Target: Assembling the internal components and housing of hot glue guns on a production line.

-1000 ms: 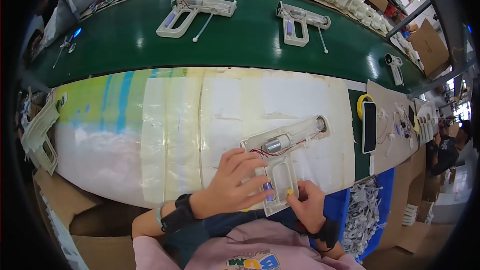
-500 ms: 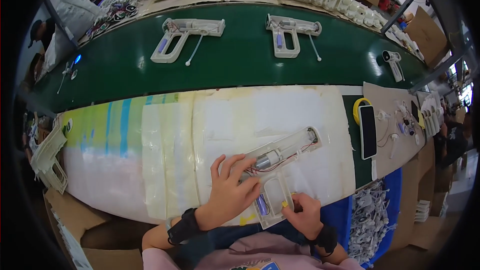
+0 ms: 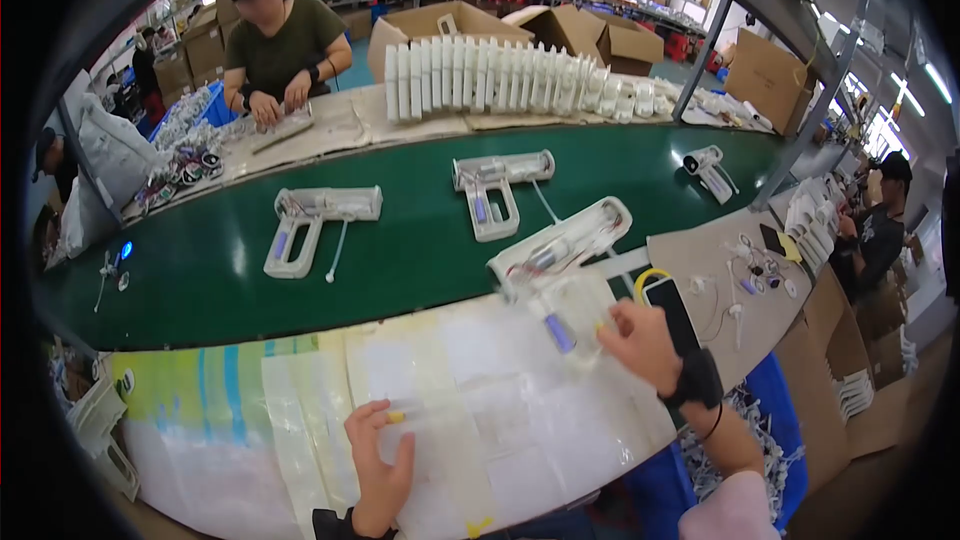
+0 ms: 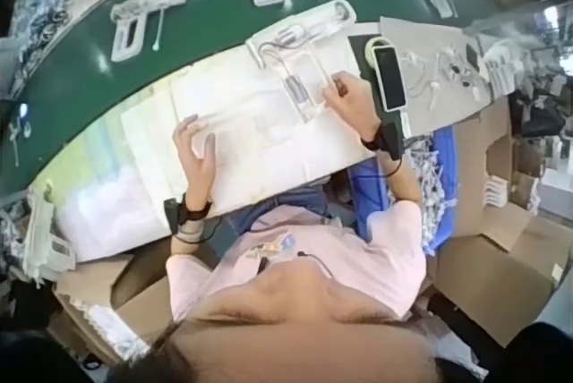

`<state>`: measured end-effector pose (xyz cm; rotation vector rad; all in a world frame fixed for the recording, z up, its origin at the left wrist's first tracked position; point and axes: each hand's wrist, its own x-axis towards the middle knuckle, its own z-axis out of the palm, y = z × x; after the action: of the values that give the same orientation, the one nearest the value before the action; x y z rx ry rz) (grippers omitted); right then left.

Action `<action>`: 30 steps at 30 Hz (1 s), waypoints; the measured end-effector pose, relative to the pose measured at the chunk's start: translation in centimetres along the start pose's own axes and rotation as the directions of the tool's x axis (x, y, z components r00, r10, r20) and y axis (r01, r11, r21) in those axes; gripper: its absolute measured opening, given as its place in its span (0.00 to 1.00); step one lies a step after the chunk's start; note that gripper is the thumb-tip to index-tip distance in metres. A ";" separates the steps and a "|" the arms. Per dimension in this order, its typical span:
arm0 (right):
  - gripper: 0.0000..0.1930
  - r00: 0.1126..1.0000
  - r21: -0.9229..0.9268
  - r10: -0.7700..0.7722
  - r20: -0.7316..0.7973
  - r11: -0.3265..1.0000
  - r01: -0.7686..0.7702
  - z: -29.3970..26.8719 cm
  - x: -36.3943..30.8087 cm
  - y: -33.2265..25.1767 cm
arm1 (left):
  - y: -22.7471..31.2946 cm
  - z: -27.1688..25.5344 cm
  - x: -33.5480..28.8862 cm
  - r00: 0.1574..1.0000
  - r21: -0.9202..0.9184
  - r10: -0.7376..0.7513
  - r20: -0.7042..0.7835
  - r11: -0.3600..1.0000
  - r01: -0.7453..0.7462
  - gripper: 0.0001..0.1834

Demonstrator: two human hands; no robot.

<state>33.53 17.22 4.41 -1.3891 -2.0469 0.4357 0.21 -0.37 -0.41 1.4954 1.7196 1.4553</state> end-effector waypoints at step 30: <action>0.22 0.971 -0.387 0.217 -0.104 0.890 -0.241 -20.2 14.8 58.0 | -2.3 -1.4 -5.2 0.994 0.769 -0.104 0.025 0.637 0.047 0.38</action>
<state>84.29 52.11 -9.57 -1.8749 -2.0027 0.0679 -0.25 -5.32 -3.51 1.7844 2.4951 0.5778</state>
